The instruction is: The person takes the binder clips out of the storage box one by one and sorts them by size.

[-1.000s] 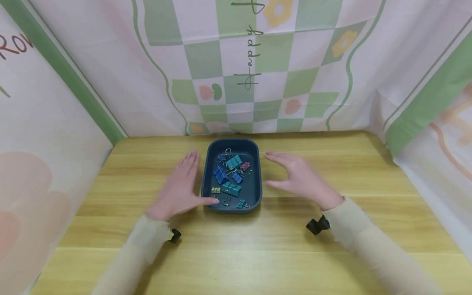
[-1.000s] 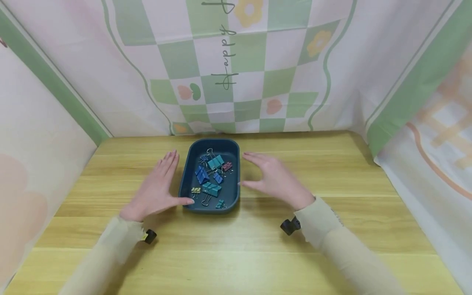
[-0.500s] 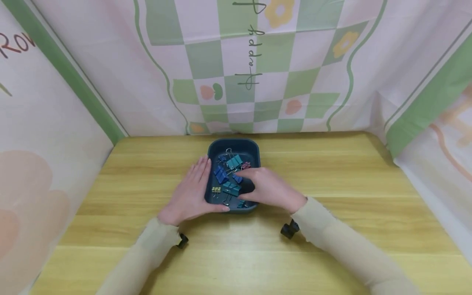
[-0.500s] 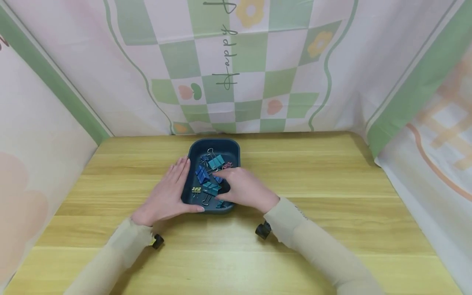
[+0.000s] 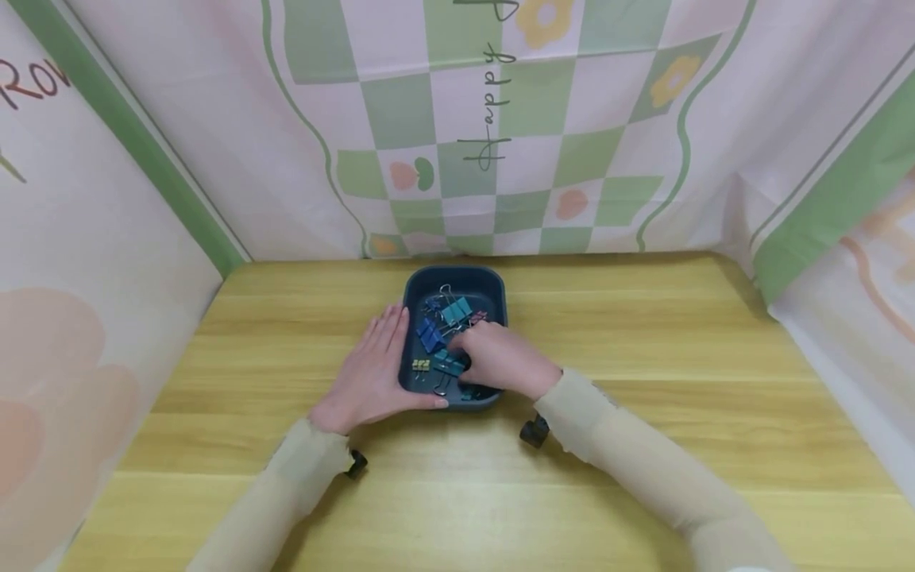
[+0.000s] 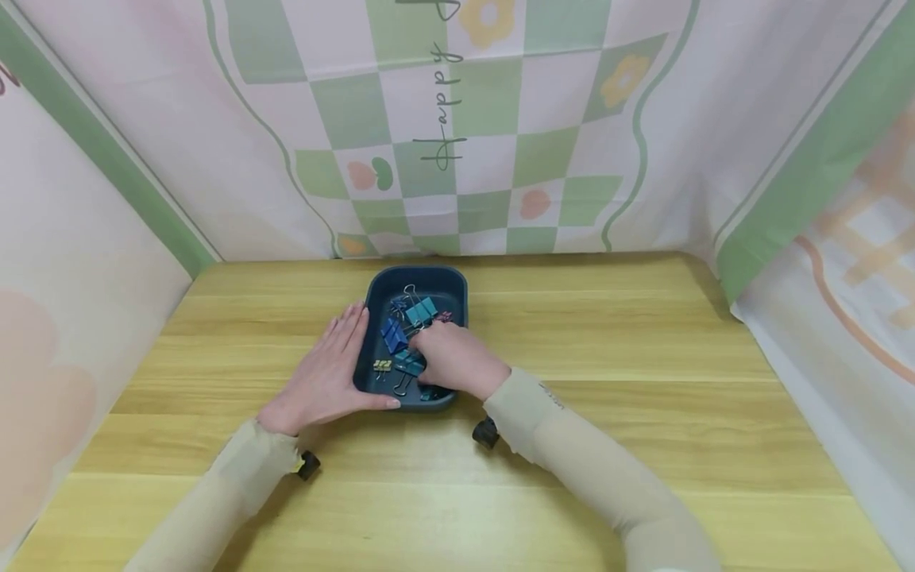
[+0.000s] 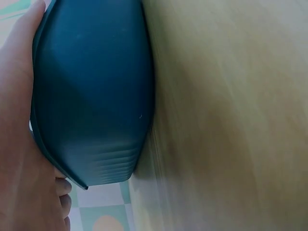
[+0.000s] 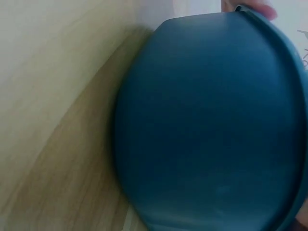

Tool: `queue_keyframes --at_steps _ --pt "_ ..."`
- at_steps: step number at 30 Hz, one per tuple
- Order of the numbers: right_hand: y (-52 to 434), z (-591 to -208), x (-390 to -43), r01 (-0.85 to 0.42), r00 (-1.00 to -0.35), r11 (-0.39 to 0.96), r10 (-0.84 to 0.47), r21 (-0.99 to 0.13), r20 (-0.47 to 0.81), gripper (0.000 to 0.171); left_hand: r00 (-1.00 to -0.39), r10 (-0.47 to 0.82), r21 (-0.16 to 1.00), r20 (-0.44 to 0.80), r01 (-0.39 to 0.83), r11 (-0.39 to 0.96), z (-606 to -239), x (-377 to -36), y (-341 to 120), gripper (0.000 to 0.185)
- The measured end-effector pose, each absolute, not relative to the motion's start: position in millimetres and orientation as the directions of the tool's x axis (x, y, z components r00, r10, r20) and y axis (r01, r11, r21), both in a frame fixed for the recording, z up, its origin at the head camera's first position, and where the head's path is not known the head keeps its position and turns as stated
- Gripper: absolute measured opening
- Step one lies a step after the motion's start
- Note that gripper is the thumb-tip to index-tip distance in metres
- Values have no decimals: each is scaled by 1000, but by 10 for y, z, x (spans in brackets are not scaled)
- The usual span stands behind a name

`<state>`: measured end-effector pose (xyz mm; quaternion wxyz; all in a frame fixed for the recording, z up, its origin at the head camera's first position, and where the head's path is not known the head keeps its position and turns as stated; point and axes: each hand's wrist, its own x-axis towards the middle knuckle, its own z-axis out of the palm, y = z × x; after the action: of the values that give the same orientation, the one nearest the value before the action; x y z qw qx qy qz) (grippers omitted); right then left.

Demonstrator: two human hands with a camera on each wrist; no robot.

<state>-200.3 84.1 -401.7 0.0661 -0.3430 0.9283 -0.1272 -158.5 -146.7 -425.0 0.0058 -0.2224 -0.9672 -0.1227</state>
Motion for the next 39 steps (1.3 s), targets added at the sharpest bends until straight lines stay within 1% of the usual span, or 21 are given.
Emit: queue_keyframes --at_steps 6,11,14,24,31,35,39 --pt "804 -4019 -2012 -609 -760 740 -647 -286 -56 31 -904 424 246 57 424 872 -4245 -1584 -1473 143" --pt "798 -4027 -2020 -601 -762 740 -645 -302 -64 32 -903 425 258 62 425 868 -4250 -1584 -1480 142" --pt "807 -4039 -2025 -596 -767 735 -641 -325 -43 34 -904 423 259 61 423 868 -4249 -1577 -1481 142" --pt "851 -4084 -2033 -622 -760 663 -638 -417 121 38 -907 418 261 59 418 870 -4245 -1581 -1476 142" --pt "942 -4070 -2035 -653 -749 595 -602 -470 277 37 -909 413 264 64 414 871 -4263 -1593 -1461 142" --pt "1042 -4000 -2060 -686 -722 528 -578 -500 381 36 -911 406 268 69 409 872 -4264 -1596 -1453 142" --pt "1174 -3880 -2102 -726 -687 486 -545 -487 480 36 -909 411 266 70 414 870 -4256 -1601 -1451 144"
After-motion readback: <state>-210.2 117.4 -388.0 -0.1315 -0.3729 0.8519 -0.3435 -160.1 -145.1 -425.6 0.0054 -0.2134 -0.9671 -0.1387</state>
